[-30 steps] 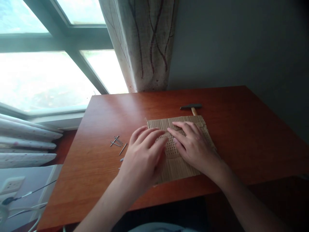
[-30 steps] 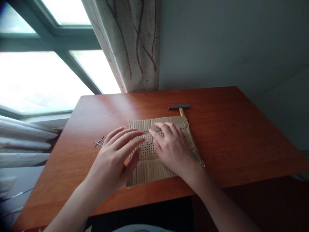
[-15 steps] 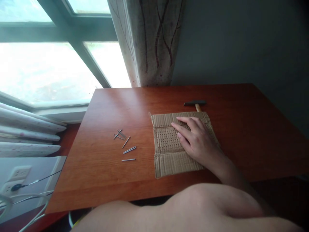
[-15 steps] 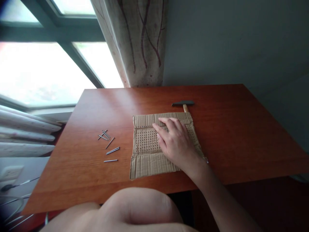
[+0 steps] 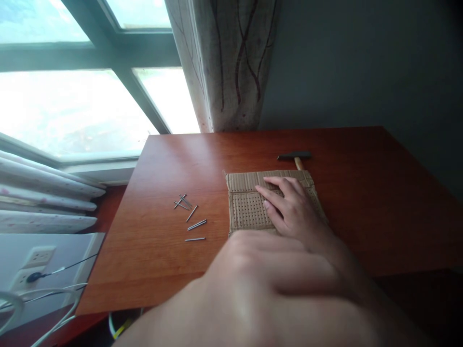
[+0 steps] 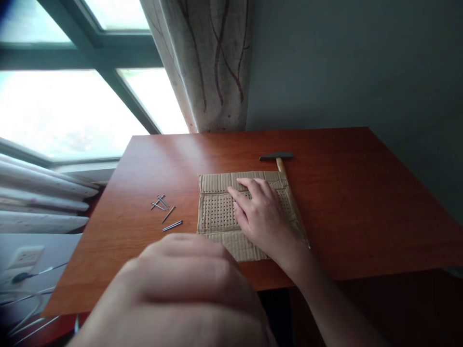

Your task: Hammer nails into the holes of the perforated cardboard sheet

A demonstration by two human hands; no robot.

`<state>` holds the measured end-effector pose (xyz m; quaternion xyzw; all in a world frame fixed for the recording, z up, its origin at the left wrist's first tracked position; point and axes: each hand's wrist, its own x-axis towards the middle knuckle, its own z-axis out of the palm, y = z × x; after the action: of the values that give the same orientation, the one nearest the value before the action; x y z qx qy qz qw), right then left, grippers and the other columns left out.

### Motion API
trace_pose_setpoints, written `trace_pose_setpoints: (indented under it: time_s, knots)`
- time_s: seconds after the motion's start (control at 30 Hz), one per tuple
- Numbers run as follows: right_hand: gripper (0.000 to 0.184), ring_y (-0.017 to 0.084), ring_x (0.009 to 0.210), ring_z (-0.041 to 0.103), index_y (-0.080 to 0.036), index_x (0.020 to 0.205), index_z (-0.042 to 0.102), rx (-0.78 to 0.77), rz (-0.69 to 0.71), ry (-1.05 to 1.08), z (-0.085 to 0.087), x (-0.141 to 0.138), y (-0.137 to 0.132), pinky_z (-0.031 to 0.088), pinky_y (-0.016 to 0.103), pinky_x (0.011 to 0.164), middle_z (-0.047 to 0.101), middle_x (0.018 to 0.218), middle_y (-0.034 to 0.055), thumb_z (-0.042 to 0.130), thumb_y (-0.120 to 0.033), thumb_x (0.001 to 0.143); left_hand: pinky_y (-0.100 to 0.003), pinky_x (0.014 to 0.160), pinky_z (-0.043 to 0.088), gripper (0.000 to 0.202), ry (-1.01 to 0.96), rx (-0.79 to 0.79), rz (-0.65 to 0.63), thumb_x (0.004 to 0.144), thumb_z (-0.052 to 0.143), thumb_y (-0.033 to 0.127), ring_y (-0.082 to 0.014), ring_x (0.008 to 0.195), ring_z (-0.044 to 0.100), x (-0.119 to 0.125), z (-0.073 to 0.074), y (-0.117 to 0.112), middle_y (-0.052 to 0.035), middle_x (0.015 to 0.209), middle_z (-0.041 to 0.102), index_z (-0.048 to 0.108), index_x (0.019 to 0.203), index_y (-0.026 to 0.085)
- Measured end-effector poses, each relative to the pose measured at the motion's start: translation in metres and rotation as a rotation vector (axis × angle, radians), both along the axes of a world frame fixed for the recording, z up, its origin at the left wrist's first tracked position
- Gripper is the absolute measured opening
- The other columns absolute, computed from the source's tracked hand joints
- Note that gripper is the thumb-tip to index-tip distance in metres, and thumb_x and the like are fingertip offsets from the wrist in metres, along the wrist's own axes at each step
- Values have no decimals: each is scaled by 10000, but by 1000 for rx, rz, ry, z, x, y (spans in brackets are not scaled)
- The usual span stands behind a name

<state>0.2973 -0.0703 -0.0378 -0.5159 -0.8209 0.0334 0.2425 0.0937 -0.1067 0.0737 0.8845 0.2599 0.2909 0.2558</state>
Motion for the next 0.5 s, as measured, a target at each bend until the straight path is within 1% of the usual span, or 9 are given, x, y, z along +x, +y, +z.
trace_pose_setpoints:
  time_s: [0.03,0.07,0.1,0.17,0.23,0.3,0.37,0.43,0.5]
  knots:
    - [382,317,1218,534,-225,1338,682,-5,-2,-8,1,-3,-1,508,544,1027,614,1353,134,515,-205,995,-232,706,588,331,1,-27,34,1014,450,192,-138,772,711,-4,-6,6,-22,926,768,759,1055,304]
    - [381,322,1226,531,-215,1341,682,-13,-2,-18,3,-5,-1,508,543,1028,611,1362,137,516,-210,998,-239,711,581,337,10,-42,93,996,447,149,-142,793,715,-10,-15,12,-36,961,772,748,1089,272]
    - [380,325,1235,528,-203,1344,681,-24,-1,-27,4,-7,-2,506,541,1033,609,1368,141,515,-213,1003,-242,706,569,320,51,-25,200,985,462,143,-145,803,717,-18,-26,17,-40,979,775,737,1105,253]
    - [380,324,1248,522,-175,1349,679,-45,0,-36,8,-10,-2,498,536,1050,609,1371,149,509,-211,1011,-263,675,542,259,226,41,455,972,508,194,-173,805,726,-41,-54,23,-46,988,782,737,1084,238]
    - [379,316,1249,521,-162,1352,677,-54,3,-28,11,-11,-2,492,527,1065,613,1363,148,505,-207,1017,-275,654,516,229,447,49,629,974,523,268,-200,822,735,-69,-81,25,-45,1009,785,743,1032,242]
    - [378,308,1248,522,-158,1354,675,-56,6,-16,12,-10,-1,493,518,1071,616,1356,145,506,-209,1020,-279,624,493,221,617,2,702,967,540,319,-216,848,744,-92,-103,21,-30,1053,785,747,1018,261]
    - [376,305,1243,525,-156,1353,673,-57,9,-13,13,-9,-1,493,515,1076,616,1354,144,508,-209,1019,-275,607,476,213,713,-75,709,957,567,367,-216,853,747,-106,-116,15,-14,1054,781,750,1023,279]
    - [373,306,1240,529,-162,1348,673,-59,10,-17,13,-9,-1,494,519,1076,617,1352,143,513,-207,1015,-271,591,458,217,763,-119,682,954,575,396,-207,839,742,-111,-122,8,-6,1044,775,753,1017,289]
    - [373,305,1238,531,-167,1348,670,-61,13,-21,14,-9,-1,496,519,1076,618,1348,141,519,-205,1009,-269,591,447,227,779,-133,634,967,552,379,-196,833,734,-111,-124,4,-7,1038,770,758,1000,291]
